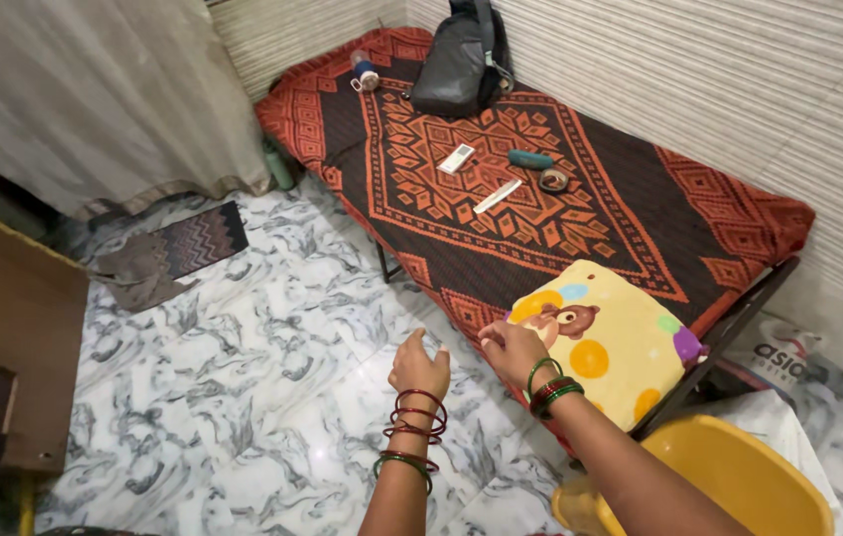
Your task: The person picks up a packaged item from a bed, walks to a hanging area, and places it among clothes. They then return to the bed, pick up a water bottle, and place it on a kitchen counter. Finally, they return to the bed and pick up a small box.
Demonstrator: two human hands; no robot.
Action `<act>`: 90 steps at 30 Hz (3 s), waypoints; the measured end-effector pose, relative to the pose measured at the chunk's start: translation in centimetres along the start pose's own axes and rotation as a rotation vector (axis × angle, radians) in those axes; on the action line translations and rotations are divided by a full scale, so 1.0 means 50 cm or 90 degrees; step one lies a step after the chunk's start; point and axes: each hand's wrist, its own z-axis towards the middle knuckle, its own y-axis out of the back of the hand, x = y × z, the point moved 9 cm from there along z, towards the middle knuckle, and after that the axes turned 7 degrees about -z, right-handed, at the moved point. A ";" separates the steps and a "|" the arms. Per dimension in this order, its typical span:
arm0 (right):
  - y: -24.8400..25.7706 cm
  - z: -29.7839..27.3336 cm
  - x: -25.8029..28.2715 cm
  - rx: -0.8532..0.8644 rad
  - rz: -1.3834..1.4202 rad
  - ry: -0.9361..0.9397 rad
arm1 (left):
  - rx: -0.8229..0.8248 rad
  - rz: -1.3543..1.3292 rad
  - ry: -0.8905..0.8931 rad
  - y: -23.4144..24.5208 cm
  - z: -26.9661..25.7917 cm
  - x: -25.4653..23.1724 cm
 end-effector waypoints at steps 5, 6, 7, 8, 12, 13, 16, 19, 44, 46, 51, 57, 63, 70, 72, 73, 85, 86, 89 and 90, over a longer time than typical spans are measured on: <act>-0.019 0.041 -0.022 0.024 -0.020 -0.044 | 0.017 0.009 0.003 -0.029 0.054 0.011; -0.019 0.053 -0.024 0.019 -0.019 -0.042 | 0.022 0.015 0.013 -0.034 0.064 0.012; -0.024 0.067 -0.025 0.018 -0.008 -0.042 | 0.025 0.017 0.015 -0.037 0.074 0.012; -0.028 0.083 -0.027 0.017 0.004 -0.042 | 0.027 0.020 0.018 -0.042 0.084 0.011; -0.037 0.156 -0.037 0.014 0.016 -0.028 | 0.037 0.021 0.023 -0.064 0.146 0.006; -0.044 0.176 -0.041 0.026 0.010 -0.036 | 0.040 0.027 0.029 -0.069 0.163 0.007; -0.042 0.255 -0.057 0.037 0.008 -0.047 | 0.041 0.041 0.032 -0.093 0.230 -0.002; -0.031 0.330 -0.070 0.018 0.022 -0.046 | 0.028 0.043 0.021 -0.112 0.296 -0.019; -0.078 0.764 -0.090 0.069 -0.021 -0.026 | -0.016 0.007 0.054 -0.169 0.715 -0.050; -0.095 0.803 -0.087 0.061 -0.030 -0.023 | -0.016 0.007 0.040 -0.172 0.763 -0.030; -0.147 0.916 -0.065 0.054 -0.062 -0.102 | 0.003 -0.003 0.016 -0.155 0.899 0.006; -0.204 1.045 0.028 0.039 -0.047 -0.116 | 0.043 -0.002 0.048 -0.082 1.041 0.026; -0.272 1.156 0.108 -0.004 -0.039 -0.065 | 0.027 -0.014 0.046 -0.033 1.163 0.058; -0.345 1.255 0.127 0.018 -0.016 -0.078 | 0.027 -0.005 0.045 -0.017 1.269 0.116; -0.360 1.300 0.133 0.007 -0.024 -0.063 | 0.019 -0.004 0.041 -0.012 1.313 0.121; -0.369 1.320 0.134 0.000 -0.011 -0.059 | 0.030 0.012 0.054 -0.015 1.334 0.126; -0.413 1.630 0.125 -0.006 -0.006 -0.090 | 0.037 0.046 0.068 -0.039 1.654 0.102; -0.412 1.649 0.119 0.006 -0.003 -0.107 | 0.032 0.045 0.058 -0.041 1.675 0.095; -0.402 1.706 0.118 0.001 0.006 -0.109 | 0.025 0.038 0.059 -0.054 1.737 0.089; -0.395 1.722 0.118 -0.008 0.007 -0.103 | 0.027 0.035 0.064 -0.063 1.753 0.089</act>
